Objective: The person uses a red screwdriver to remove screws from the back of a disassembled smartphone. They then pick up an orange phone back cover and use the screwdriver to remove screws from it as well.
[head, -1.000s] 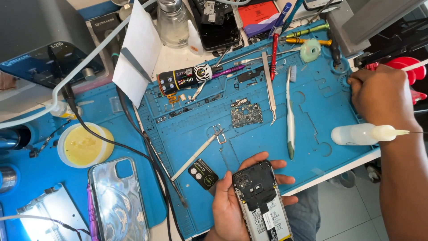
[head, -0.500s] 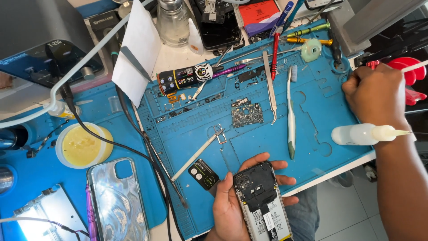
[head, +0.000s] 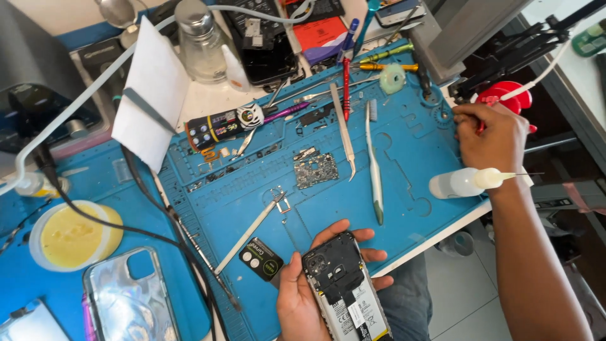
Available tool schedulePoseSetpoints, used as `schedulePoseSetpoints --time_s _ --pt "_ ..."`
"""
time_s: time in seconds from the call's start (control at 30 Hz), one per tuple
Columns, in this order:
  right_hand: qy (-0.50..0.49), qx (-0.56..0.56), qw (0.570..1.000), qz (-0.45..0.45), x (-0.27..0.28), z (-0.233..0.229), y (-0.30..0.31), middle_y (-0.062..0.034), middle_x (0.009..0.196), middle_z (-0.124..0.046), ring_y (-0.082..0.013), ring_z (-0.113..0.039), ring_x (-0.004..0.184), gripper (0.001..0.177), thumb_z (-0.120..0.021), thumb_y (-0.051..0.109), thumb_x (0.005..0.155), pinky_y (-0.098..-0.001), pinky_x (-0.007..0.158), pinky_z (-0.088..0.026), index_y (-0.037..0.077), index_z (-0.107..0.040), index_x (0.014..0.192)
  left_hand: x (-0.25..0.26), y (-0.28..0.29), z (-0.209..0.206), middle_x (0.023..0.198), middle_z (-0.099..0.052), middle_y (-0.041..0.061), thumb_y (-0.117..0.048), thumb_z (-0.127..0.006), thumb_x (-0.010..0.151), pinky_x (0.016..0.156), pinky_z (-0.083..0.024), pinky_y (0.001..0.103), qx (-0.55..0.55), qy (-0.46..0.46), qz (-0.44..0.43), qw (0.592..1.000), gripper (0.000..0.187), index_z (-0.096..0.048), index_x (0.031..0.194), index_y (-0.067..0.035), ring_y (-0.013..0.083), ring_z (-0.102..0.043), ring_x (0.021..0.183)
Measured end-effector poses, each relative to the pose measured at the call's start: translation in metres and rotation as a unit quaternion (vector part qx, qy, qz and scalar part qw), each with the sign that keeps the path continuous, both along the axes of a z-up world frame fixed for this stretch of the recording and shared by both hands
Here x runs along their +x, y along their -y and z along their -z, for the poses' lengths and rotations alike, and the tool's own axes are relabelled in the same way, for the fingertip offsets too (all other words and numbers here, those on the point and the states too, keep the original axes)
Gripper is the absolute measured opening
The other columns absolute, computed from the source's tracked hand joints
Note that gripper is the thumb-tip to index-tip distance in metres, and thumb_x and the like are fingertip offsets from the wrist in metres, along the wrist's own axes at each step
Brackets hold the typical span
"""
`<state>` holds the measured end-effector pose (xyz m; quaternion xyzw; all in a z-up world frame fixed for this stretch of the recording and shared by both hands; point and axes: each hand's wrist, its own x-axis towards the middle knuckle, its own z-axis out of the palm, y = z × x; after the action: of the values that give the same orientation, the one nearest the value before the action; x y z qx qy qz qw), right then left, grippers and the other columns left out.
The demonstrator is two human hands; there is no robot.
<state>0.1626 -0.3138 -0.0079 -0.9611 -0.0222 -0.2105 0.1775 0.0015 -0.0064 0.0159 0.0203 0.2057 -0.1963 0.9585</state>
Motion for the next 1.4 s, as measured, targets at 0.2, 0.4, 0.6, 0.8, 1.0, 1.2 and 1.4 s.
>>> schedulePoseSetpoints --time_s 0.2,0.4,0.6,0.8,1.0,1.2,1.4 --pt "-0.017 0.011 1.0 0.002 -0.001 -0.005 -0.001 -0.009 0.096 -0.074 -0.0215 -0.064 0.091 0.025 -0.064 -0.003 0.097 -0.044 0.095 -0.047 0.004 -0.079 0.115 0.0 0.004 0.008 0.133 -0.054 0.035 -0.05 -0.039 0.091 0.082 -0.055 0.067 0.013 0.012 -0.006 1.0 0.076 -0.046 0.141 0.006 0.0489 -0.06 0.108" --pt "-0.002 -0.031 0.997 -0.073 -0.02 -0.031 -0.005 -0.0156 0.097 -0.072 -0.0247 -0.059 0.078 0.04 -0.058 -0.009 0.093 -0.0396 0.076 -0.05 -0.004 -0.077 0.127 0.0 0.001 0.01 0.135 -0.054 0.036 -0.05 -0.038 0.09 0.081 -0.056 0.066 0.01 -0.009 -0.003 1.0 0.078 -0.046 0.142 0.007 0.0497 -0.059 0.11" --pt "-0.014 0.094 0.98 -0.177 -0.03 -0.056 -0.019 -0.033 0.132 -0.058 -0.037 -0.069 0.099 0.047 -0.062 -0.019 0.1 -0.0375 0.086 -0.06 -0.014 -0.051 0.145 0.0 0.003 0.013 0.134 -0.054 0.037 -0.05 -0.038 0.09 0.082 -0.055 0.066 0.004 0.003 0.003 1.0 0.077 -0.047 0.141 0.008 0.0492 -0.059 0.109" --pt "0.113 -0.008 0.988 -0.103 -0.008 -0.014 0.001 -0.0156 0.085 -0.07 -0.0215 -0.062 0.075 0.022 -0.06 -0.022 0.103 -0.035 0.077 -0.052 -0.012 -0.079 0.109 0.001 0.002 0.007 0.134 -0.054 0.037 -0.049 -0.039 0.09 0.081 -0.056 0.065 0.016 0.002 0.003 1.0 0.077 -0.048 0.141 0.008 0.0491 -0.06 0.109" --pt "-0.08 -0.173 0.982 -0.002 0.02 -0.004 0.007 -0.0118 0.085 -0.069 -0.024 -0.06 0.078 0.019 -0.064 0.012 0.101 -0.0381 0.073 -0.049 0.007 -0.082 0.107 0.002 0.001 0.005 0.135 -0.054 0.036 -0.05 -0.04 0.089 0.082 -0.055 0.065 0.006 -0.017 0.005 1.0 0.078 -0.048 0.141 0.008 0.0491 -0.059 0.109" --pt "-0.192 -0.218 0.957 0.021 0.044 -0.009 0.013 -0.0042 0.085 -0.078 -0.0251 -0.073 0.084 0.024 -0.06 0.019 0.09 -0.0291 0.089 -0.051 0.01 -0.082 0.094 0.001 -0.005 0.009 0.141 -0.048 0.033 -0.052 -0.041 0.09 0.089 -0.054 0.063 -0.036 0.003 0.028 0.999 0.078 -0.045 0.147 0.003 0.0486 -0.054 0.117" --pt "-0.218 -0.329 0.916 0.071 0.041 -0.016 -0.013 -0.0036 0.077 -0.074 -0.0269 -0.064 0.069 0.019 -0.061 0.018 0.091 -0.0358 0.06 -0.05 0.014 -0.078 0.087 -0.001 -0.007 0.011 0.141 -0.049 0.032 -0.05 -0.041 0.091 0.089 -0.054 0.061 -0.038 0.016 0.027 0.999 0.078 -0.045 0.147 0.003 0.0481 -0.055 0.118"
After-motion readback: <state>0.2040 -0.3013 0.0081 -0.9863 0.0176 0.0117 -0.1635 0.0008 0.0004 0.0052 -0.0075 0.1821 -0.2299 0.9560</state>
